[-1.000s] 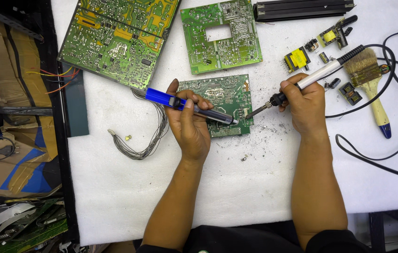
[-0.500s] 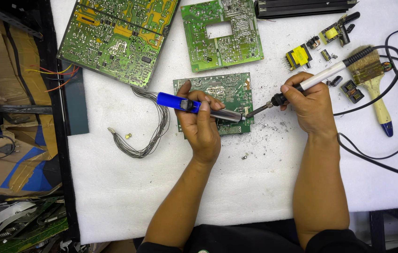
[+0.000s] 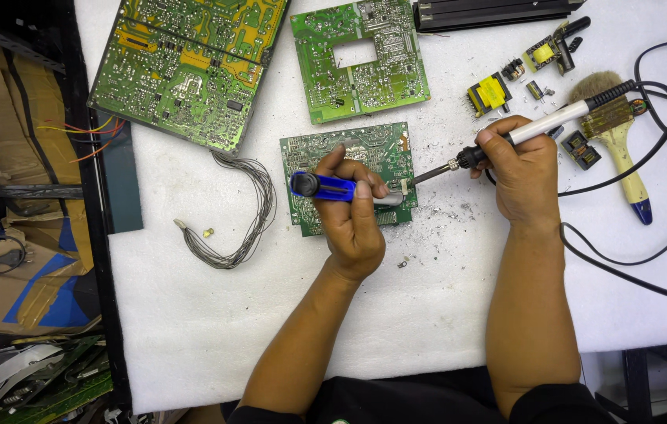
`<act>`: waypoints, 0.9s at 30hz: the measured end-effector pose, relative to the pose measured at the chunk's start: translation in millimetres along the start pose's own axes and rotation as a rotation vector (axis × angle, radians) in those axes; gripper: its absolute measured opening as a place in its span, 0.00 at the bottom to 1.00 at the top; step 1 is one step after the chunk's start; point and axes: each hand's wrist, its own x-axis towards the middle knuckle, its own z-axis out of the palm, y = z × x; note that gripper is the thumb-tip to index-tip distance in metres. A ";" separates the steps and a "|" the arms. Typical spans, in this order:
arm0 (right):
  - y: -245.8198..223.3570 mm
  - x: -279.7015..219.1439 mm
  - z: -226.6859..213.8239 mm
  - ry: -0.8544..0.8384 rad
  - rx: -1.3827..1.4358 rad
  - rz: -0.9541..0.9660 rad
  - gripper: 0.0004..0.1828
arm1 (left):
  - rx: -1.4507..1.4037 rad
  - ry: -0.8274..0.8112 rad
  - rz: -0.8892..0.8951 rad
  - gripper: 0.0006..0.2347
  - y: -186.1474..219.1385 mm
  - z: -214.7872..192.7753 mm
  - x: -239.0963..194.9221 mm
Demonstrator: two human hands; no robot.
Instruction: The person uses a soldering iron and a desoldering pump to remove components from a green circuit board. They repeatedly heat solder joints with the iron and use the pump to extract the molten solder, working across different areas of the board.
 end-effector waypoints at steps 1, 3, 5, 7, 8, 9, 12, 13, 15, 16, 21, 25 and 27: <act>1.0 0.5 -0.6 0.000 0.000 -0.002 0.08 | -0.001 -0.001 0.002 0.17 0.0 -0.2 0.1; 3.6 0.6 -1.5 0.017 0.019 -0.003 0.09 | -0.012 -0.004 0.009 0.17 0.0 -1.1 -0.3; 3.4 1.4 -2.0 0.007 0.020 0.002 0.09 | -0.136 0.052 -0.050 0.17 5.1 -11.0 10.7; 2.5 1.4 -0.1 -0.001 0.021 0.004 0.09 | -0.260 0.104 -0.109 0.17 3.4 -31.3 20.7; 1.7 1.0 2.0 0.007 0.030 0.010 0.09 | -0.428 0.156 -0.197 0.16 -0.8 -46.7 25.1; 0.7 1.2 4.1 0.012 0.039 0.016 0.09 | -0.598 0.210 -0.283 0.22 -5.0 -62.0 29.4; -0.8 -0.3 11.4 0.004 0.029 0.033 0.09 | -0.689 0.211 -0.362 0.33 39.0 -78.8 52.6; 0.7 -0.3 12.7 -0.001 0.031 0.034 0.09 | -0.686 0.214 -0.358 0.33 38.8 -88.9 54.9; 3.9 -0.7 14.5 -0.023 0.030 0.037 0.09 | -0.726 0.195 -0.410 0.30 37.7 -109.0 59.8; 3.4 -1.7 17.2 -0.024 0.032 0.037 0.09 | -0.725 0.195 -0.408 0.30 34.9 -114.8 60.6; 3.0 -5.3 27.5 -0.026 0.052 0.064 0.09 | -0.616 0.321 -0.328 0.15 27.0 -131.1 61.7; -0.2 -9.5 37.4 -0.005 0.075 0.068 0.08 | -0.528 0.386 -0.245 0.15 30.5 -138.8 59.8; -3.6 -11.2 41.8 0.026 0.094 0.080 0.08 | -0.463 0.464 -0.180 0.15 37.9 -137.4 60.9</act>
